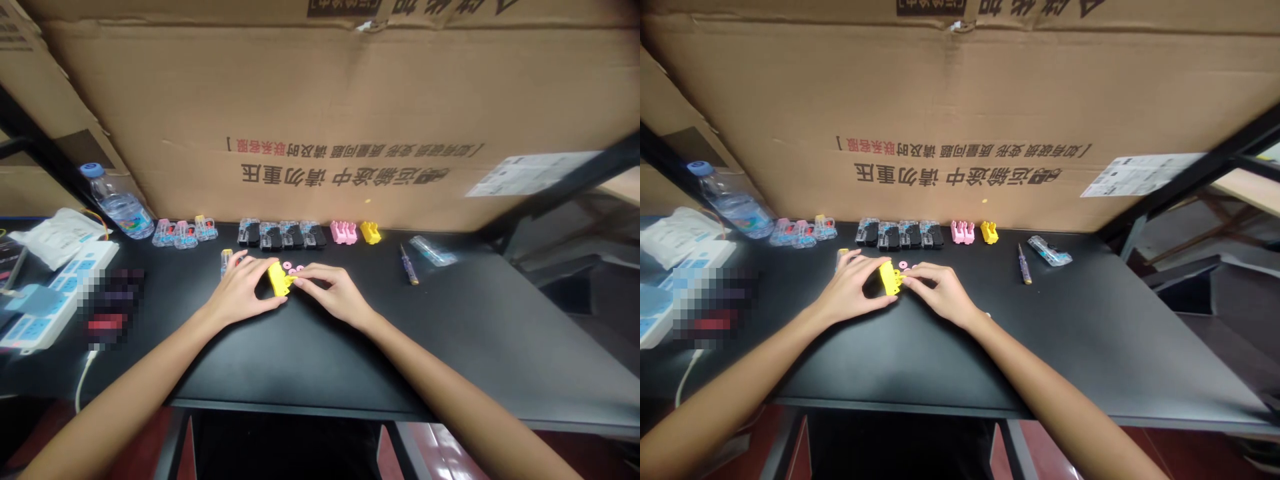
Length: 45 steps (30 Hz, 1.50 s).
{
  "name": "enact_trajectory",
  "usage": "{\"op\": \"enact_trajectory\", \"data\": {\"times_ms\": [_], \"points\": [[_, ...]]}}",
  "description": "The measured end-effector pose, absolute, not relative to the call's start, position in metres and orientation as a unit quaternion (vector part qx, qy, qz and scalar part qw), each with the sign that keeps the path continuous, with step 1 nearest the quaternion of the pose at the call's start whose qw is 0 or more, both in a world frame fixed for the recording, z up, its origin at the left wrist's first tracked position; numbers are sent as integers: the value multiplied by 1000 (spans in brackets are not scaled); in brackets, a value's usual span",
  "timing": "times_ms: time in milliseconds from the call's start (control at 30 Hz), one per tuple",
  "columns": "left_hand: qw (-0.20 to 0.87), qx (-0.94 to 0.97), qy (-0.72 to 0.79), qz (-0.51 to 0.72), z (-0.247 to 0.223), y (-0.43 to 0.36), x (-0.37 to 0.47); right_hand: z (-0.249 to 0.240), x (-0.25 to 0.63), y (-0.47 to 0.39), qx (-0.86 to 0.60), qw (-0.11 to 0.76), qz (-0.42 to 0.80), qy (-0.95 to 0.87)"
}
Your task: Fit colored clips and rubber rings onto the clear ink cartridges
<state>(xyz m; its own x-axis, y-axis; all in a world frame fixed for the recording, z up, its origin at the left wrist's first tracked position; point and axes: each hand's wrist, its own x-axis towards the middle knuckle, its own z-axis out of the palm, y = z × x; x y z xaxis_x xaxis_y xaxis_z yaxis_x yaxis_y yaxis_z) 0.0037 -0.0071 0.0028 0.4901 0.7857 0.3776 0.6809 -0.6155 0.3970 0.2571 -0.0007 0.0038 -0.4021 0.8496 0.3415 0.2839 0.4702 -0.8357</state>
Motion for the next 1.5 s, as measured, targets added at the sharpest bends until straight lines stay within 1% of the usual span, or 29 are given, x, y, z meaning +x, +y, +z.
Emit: {"op": "enact_trajectory", "data": {"times_ms": [167, 400, 700, 933, 1100, 1500], "points": [[99, 858, 429, 266, 2, -8, 4, -1, 255, -2, -384, 395, 399, -733], [97, 862, 414, 276, 4, -9, 5, -1, 253, -4, -374, 390, 403, -739], [89, 873, 392, 275, 3, -10, 7, -5, 247, -8, -378, 390, 511, -666], [89, 876, 386, 276, 2, -10, 6, -4, 244, -7, -383, 391, 526, -651], [90, 877, 384, 276, 3, -10, 6, -6, 243, -7, -379, 385, 558, -630], [113, 877, 387, 260, 5, -12, 9, -4, 243, -7, -373, 392, 591, -599]]}}
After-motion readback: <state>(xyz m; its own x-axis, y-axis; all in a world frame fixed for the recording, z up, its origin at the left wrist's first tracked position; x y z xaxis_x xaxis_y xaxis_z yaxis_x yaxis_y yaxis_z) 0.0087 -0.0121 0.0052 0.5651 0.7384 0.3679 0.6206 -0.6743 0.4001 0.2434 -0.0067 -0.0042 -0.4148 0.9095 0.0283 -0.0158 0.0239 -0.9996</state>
